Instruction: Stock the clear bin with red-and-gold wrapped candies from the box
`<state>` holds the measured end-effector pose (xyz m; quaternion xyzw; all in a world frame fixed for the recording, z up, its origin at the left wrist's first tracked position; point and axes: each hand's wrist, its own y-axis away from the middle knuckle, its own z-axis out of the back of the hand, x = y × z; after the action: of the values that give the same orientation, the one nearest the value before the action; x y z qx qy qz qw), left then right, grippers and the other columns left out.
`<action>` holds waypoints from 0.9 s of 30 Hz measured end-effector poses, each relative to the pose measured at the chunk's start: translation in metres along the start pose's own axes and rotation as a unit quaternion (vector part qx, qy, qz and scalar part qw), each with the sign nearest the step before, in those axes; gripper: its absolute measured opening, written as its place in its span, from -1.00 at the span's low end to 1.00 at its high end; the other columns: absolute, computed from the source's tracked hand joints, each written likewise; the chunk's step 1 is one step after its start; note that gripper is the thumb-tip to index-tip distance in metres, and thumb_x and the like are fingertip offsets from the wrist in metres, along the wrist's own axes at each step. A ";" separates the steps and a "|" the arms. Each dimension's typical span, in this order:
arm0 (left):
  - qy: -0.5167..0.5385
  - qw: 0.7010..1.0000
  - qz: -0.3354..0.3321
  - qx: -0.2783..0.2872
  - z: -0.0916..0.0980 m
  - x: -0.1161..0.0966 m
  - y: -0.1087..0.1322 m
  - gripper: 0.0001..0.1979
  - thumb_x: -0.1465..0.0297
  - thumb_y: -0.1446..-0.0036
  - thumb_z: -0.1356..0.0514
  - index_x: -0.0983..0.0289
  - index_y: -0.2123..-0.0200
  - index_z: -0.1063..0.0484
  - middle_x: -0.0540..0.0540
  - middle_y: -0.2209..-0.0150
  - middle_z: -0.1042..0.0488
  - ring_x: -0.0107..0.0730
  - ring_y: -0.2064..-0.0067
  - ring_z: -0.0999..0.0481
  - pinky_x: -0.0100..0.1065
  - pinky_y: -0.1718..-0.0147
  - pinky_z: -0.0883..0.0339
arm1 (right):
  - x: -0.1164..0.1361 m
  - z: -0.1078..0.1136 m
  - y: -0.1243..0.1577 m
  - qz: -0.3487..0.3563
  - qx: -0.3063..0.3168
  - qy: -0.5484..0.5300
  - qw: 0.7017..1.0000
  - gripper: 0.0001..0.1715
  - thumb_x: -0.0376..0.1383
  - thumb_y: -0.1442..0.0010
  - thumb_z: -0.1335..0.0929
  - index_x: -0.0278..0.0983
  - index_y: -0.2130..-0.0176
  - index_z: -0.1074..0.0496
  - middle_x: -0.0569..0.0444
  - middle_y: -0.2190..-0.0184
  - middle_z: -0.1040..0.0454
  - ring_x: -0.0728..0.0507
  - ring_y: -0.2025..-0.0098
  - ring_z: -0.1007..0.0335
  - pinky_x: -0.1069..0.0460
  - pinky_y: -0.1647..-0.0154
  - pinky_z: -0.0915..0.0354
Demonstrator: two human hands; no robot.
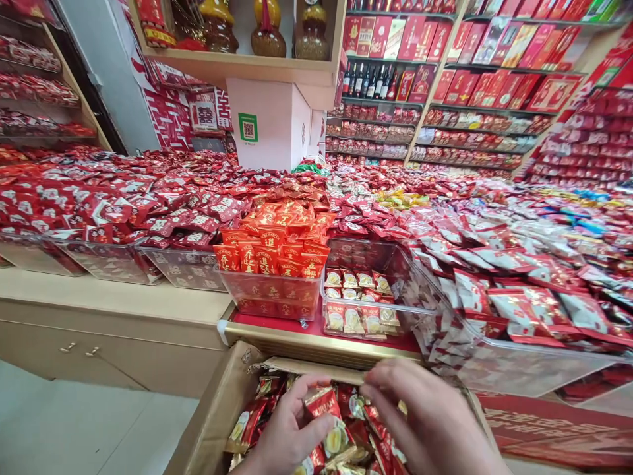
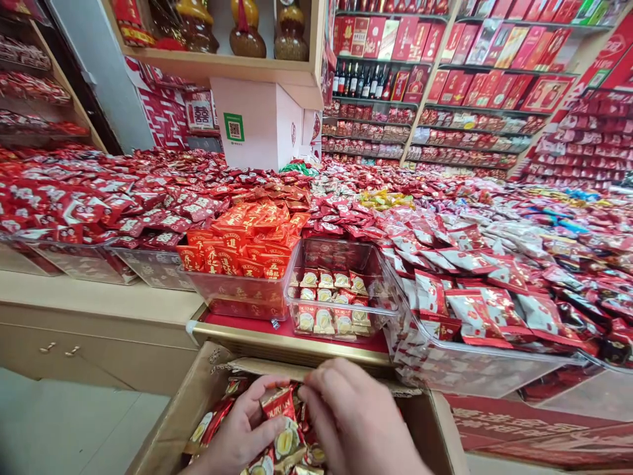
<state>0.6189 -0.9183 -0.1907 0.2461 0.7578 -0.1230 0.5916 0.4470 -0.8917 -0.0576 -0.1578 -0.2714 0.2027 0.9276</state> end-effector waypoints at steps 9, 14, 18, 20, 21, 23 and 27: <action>-0.179 0.983 -0.019 -0.037 0.000 0.000 0.003 -0.60 0.35 0.05 -0.17 0.19 0.08 -0.30 0.04 0.21 -0.47 -0.31 0.19 -0.42 -0.36 0.18 -0.30 | -0.068 0.038 -0.177 -0.111 0.273 0.382 0.876 -0.69 -0.41 -0.06 -0.20 -0.34 0.25 -0.46 -0.08 0.29 -0.51 -0.16 0.25 -0.42 0.06 0.35 -0.24; -0.224 0.973 -0.045 -0.027 0.004 0.006 0.002 -0.59 0.35 0.11 -0.18 0.16 0.10 -0.33 0.03 0.18 -0.49 -0.31 0.17 -0.44 -0.38 0.15 -0.31 | -0.106 -0.007 -0.190 -0.120 0.410 0.399 0.812 -0.73 -0.44 0.20 -0.40 -0.38 0.37 -0.52 -0.10 0.36 -0.54 -0.18 0.28 -0.44 0.09 0.37 -0.26; -0.261 0.964 -0.041 -0.036 0.005 0.007 0.001 -0.56 0.35 0.14 -0.16 0.15 0.09 -0.34 0.04 0.16 -0.50 -0.30 0.16 -0.45 -0.39 0.14 -0.30 | -0.121 -0.019 -0.176 -0.123 0.465 0.393 0.783 -0.62 -0.37 0.32 -0.47 -0.39 0.36 -0.52 -0.10 0.37 -0.54 -0.19 0.29 -0.45 0.08 0.38 -0.28; -0.281 0.958 -0.036 -0.048 0.004 0.005 0.001 -0.57 0.36 0.16 -0.16 0.14 0.11 -0.35 0.03 0.20 -0.52 -0.30 0.20 -0.47 -0.37 0.15 -0.30 | -0.128 -0.020 -0.169 -0.120 0.467 0.393 0.783 -0.55 -0.33 0.28 -0.47 -0.42 0.28 -0.50 -0.16 0.31 -0.53 -0.22 0.25 -0.44 0.06 0.39 -0.28; -0.288 0.956 -0.035 -0.054 0.003 0.004 0.000 -0.57 0.36 0.17 -0.16 0.14 0.11 -0.35 0.02 0.21 -0.53 -0.30 0.22 -0.47 -0.37 0.16 -0.31 | -0.130 -0.020 -0.166 -0.118 0.463 0.392 0.786 -0.53 -0.32 0.24 -0.46 -0.43 0.25 -0.49 -0.18 0.28 -0.52 -0.23 0.23 -0.43 0.06 0.39 -0.28; -0.295 0.953 -0.039 -0.061 0.002 0.001 0.001 -0.57 0.36 0.18 -0.16 0.14 0.12 -0.36 0.02 0.21 -0.54 -0.29 0.22 -0.48 -0.37 0.17 -0.31 | -0.133 -0.021 -0.161 -0.112 0.453 0.388 0.795 -0.54 -0.31 0.18 -0.42 -0.42 0.20 -0.47 -0.19 0.25 -0.50 -0.23 0.21 -0.43 0.06 0.38 -0.28; -0.300 0.951 -0.044 -0.059 0.001 -0.001 0.002 -0.57 0.37 0.18 -0.16 0.14 0.12 -0.37 0.02 0.18 -0.53 -0.28 0.17 -0.47 -0.39 0.16 -0.31 | -0.129 -0.022 -0.155 -0.107 0.447 0.373 0.806 -0.59 -0.35 0.10 -0.33 -0.42 0.18 -0.46 -0.18 0.24 -0.50 -0.21 0.20 -0.43 0.07 0.38 -0.27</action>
<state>0.6207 -0.9178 -0.1897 0.1286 0.5611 -0.1722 0.7994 0.4057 -1.0900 -0.0696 0.2406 0.2010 0.1263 0.9411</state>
